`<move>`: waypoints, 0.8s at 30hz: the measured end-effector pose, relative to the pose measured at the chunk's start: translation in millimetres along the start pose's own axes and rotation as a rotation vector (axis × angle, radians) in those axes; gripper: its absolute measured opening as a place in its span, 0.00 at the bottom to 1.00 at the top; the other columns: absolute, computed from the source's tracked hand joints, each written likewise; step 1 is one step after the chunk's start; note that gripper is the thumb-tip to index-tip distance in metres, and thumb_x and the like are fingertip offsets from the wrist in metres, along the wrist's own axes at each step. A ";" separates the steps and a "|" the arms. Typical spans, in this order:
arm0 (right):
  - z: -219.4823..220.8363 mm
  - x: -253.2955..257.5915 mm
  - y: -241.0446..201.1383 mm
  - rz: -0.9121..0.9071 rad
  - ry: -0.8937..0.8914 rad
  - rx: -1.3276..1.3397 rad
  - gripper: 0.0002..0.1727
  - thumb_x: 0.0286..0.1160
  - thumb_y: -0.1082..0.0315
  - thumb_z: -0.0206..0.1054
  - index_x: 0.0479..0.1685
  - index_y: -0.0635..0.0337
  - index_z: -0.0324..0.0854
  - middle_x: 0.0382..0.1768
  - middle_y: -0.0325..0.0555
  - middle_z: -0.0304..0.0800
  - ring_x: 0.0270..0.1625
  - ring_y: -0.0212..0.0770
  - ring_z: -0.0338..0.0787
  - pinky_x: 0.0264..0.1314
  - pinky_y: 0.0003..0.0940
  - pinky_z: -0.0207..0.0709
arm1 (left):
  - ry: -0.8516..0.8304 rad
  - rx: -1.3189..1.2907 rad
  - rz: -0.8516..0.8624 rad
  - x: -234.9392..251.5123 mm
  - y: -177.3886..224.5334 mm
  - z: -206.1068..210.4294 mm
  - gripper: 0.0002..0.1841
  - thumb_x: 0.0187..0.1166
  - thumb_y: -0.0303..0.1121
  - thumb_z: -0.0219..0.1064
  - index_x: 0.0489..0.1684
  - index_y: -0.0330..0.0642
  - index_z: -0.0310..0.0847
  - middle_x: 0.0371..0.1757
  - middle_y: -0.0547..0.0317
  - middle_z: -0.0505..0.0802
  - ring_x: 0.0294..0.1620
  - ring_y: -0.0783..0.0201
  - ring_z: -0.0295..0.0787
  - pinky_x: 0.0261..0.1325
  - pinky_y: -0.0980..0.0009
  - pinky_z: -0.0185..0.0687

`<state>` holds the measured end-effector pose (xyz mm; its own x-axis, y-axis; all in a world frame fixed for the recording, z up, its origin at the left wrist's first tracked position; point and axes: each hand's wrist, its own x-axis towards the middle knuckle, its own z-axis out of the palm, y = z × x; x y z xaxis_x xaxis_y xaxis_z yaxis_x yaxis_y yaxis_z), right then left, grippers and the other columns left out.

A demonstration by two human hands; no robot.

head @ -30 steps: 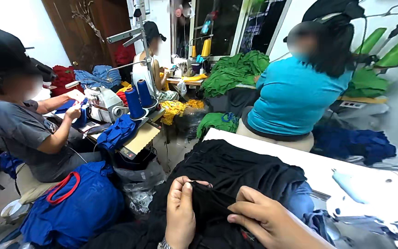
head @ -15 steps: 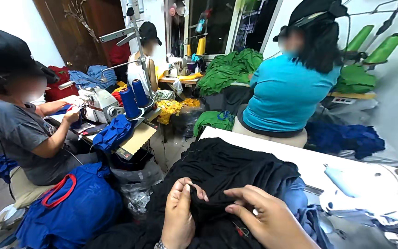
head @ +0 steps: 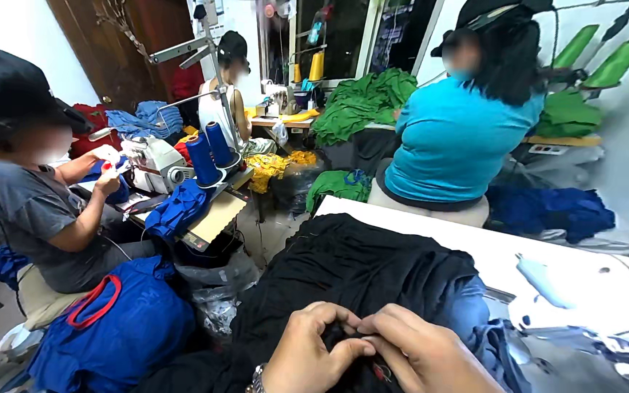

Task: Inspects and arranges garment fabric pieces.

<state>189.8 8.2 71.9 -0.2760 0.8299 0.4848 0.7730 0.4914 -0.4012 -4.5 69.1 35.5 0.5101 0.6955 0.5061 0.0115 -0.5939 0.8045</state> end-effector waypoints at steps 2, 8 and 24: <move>-2.7 -1.7 1.4 0.045 -0.008 0.092 0.07 0.80 0.69 0.65 0.45 0.59 0.88 0.41 0.48 0.91 0.44 0.40 0.92 0.47 0.33 0.88 | -0.004 -0.021 -0.048 -2.1 0.1 0.6 0.11 0.75 0.35 0.77 0.44 0.36 0.91 0.44 0.58 0.96 0.49 0.72 0.92 0.59 0.73 0.87; -8.8 -4.1 5.9 0.204 0.018 0.376 0.15 0.75 0.74 0.67 0.59 0.63 0.83 0.41 0.43 0.92 0.40 0.31 0.91 0.45 0.28 0.87 | 0.008 -0.061 -0.072 -9.8 -2.3 15.1 0.08 0.80 0.29 0.70 0.46 0.32 0.90 0.47 0.52 0.95 0.54 0.68 0.91 0.63 0.71 0.86; -0.8 -2.4 -3.3 0.231 0.189 0.498 0.11 0.75 0.73 0.70 0.53 0.61 0.91 0.49 0.43 0.90 0.53 0.30 0.89 0.55 0.24 0.87 | 0.258 -0.249 -0.136 -13.5 -2.4 26.8 0.06 0.76 0.25 0.69 0.43 0.32 0.88 0.42 0.58 0.92 0.45 0.73 0.87 0.55 0.75 0.84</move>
<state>188.4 4.4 72.7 0.0099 0.8914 0.4531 0.4266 0.4060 -0.8082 11.7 50.3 18.4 0.2843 0.8593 0.4252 -0.1614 -0.3942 0.9047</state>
